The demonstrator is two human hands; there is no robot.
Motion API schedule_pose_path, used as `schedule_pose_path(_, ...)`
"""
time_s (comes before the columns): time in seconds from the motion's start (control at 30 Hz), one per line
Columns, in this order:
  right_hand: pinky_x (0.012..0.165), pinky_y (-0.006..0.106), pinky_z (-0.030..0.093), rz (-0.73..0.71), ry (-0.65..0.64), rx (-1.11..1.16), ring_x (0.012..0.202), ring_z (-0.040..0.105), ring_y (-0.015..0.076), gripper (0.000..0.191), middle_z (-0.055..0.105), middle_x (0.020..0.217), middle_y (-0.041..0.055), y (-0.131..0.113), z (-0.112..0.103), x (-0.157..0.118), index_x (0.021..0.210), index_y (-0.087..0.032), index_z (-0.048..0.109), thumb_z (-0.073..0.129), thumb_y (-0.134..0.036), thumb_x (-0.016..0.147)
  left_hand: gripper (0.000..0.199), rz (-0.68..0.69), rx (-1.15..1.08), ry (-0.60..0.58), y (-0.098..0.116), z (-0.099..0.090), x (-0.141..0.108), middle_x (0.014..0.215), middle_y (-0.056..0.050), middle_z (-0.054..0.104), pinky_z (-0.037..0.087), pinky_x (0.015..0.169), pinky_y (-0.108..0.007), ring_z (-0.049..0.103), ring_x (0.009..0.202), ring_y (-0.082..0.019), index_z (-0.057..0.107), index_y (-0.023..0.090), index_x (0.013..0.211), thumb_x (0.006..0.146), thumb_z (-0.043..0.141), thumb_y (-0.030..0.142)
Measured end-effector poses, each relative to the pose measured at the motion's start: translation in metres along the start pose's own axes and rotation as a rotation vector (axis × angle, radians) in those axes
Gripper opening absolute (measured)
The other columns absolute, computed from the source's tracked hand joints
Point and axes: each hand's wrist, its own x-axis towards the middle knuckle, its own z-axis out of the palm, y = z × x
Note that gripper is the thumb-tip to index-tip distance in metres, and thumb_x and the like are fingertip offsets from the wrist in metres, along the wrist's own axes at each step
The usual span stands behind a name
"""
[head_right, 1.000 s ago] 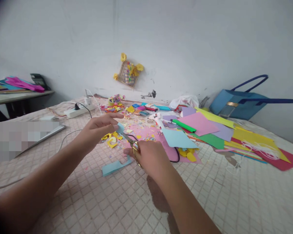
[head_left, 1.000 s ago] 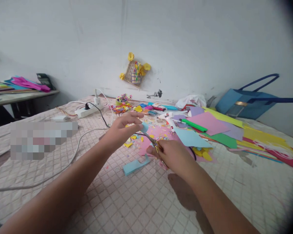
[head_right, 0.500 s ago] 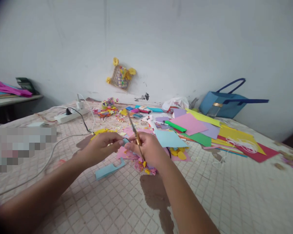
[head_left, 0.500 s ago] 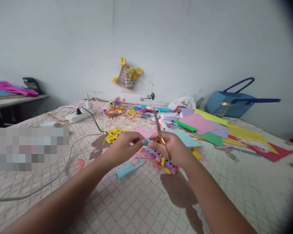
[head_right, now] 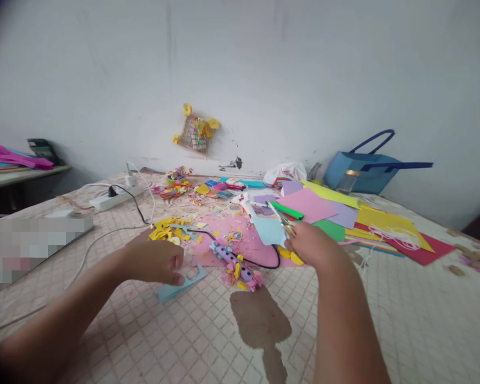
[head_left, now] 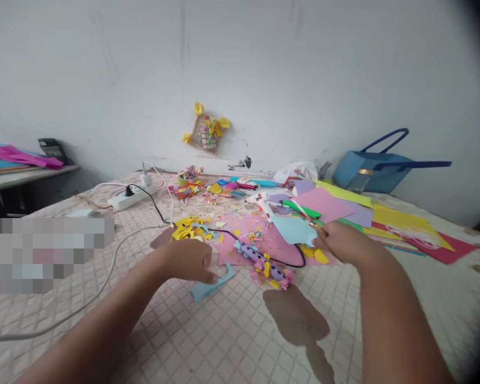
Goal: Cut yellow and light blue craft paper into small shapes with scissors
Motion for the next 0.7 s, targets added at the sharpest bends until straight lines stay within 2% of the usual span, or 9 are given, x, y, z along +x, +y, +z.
schedule_pose_path(0.07,0.046,0.026,0.030,0.124,-0.023,0.011,0.045,0.048,0.0150,0.016,0.051,0.049,0.0007,0.015,-0.002,0.002,0.055,-0.019,0.049,0.057,-0.024,0.068,0.033,-0.040,0.059,-0.023,0.003,0.004,0.000,0.083,-0.005,0.065,0.033,0.056,-0.025,0.057,0.072,-0.020,0.059,0.018,0.078,0.060,0.063,0.046)
schedule_pose_path(0.13,0.047,0.026,0.033,0.189,-0.023,0.022,0.047,0.051,0.0163,0.016,0.052,0.051,0.0015,0.023,-0.002,0.004,0.059,-0.019,0.053,0.058,-0.031,0.068,0.034,-0.073,0.082,-0.026,0.006,0.006,-0.001,0.083,-0.005,0.066,0.032,0.055,-0.026,0.058,0.073,-0.022,0.058,0.019,0.080,0.058,0.065,0.043)
schedule_pose_path(0.27,0.052,0.028,0.036,0.195,0.047,0.006,0.058,0.056,0.0199,0.021,0.056,0.059,0.0049,0.024,-0.002,0.008,0.062,-0.019,0.056,0.059,-0.039,0.069,0.023,-0.047,0.077,-0.056,0.010,0.005,-0.003,0.078,-0.003,0.064,0.029,0.052,-0.024,0.057,0.070,-0.020,0.057,0.019,0.076,0.060,0.064,0.034)
schedule_pose_path(0.37,0.051,0.029,0.034,0.174,0.184,-0.006,0.058,0.053,0.0203,0.026,0.055,0.059,0.0054,0.011,0.000,0.008,0.059,-0.020,0.053,0.054,-0.042,0.072,0.016,0.010,0.073,-0.084,0.009,0.004,-0.004,0.079,-0.003,0.064,0.028,0.051,-0.024,0.057,0.069,-0.019,0.055,0.018,0.073,0.063,0.061,0.029)
schedule_pose_path(0.43,0.047,0.027,0.031,0.091,0.295,0.114,0.053,0.048,0.0171,0.030,0.050,0.056,0.0024,-0.005,0.004,0.007,0.059,-0.020,0.049,0.052,-0.046,0.074,0.013,0.037,0.052,-0.079,0.008,0.002,-0.005,0.079,-0.003,0.063,0.029,0.052,-0.024,0.056,0.070,-0.018,0.054,0.018,0.073,0.063,0.059,0.025)
schedule_pose_path(0.5,0.045,0.025,0.030,-0.066,0.320,0.396,0.048,0.042,0.0124,0.035,0.045,0.054,-0.0016,-0.026,0.014,0.004,0.062,-0.020,0.046,0.052,-0.052,0.075,0.009,0.073,0.009,-0.045,0.008,-0.001,-0.005,0.078,-0.001,0.062,0.030,0.054,-0.024,0.054,0.069,-0.017,0.053,0.019,0.073,0.066,0.055,0.024)
schedule_pose_path(0.6,0.042,0.022,0.028,-0.277,0.215,0.773,0.042,0.033,0.0084,0.039,0.040,0.052,-0.0055,-0.061,0.032,-0.002,0.068,-0.020,0.045,0.053,-0.057,0.074,0.007,0.144,-0.076,0.039,0.011,-0.007,-0.006,0.077,0.000,0.059,0.032,0.057,-0.025,0.051,0.068,-0.015,0.051,0.019,0.074,0.072,0.047,0.025)
schedule_pose_path(0.7,0.041,0.020,0.025,-0.426,0.017,0.911,0.041,0.028,0.0063,0.040,0.036,0.050,-0.0082,-0.086,0.048,-0.009,0.066,-0.020,0.042,0.062,-0.054,0.069,0.007,0.197,-0.150,0.141,0.017,-0.009,-0.006,0.075,0.001,0.056,0.033,0.056,-0.024,0.048,0.066,-0.013,0.049,0.019,0.076,0.075,0.044,0.023)
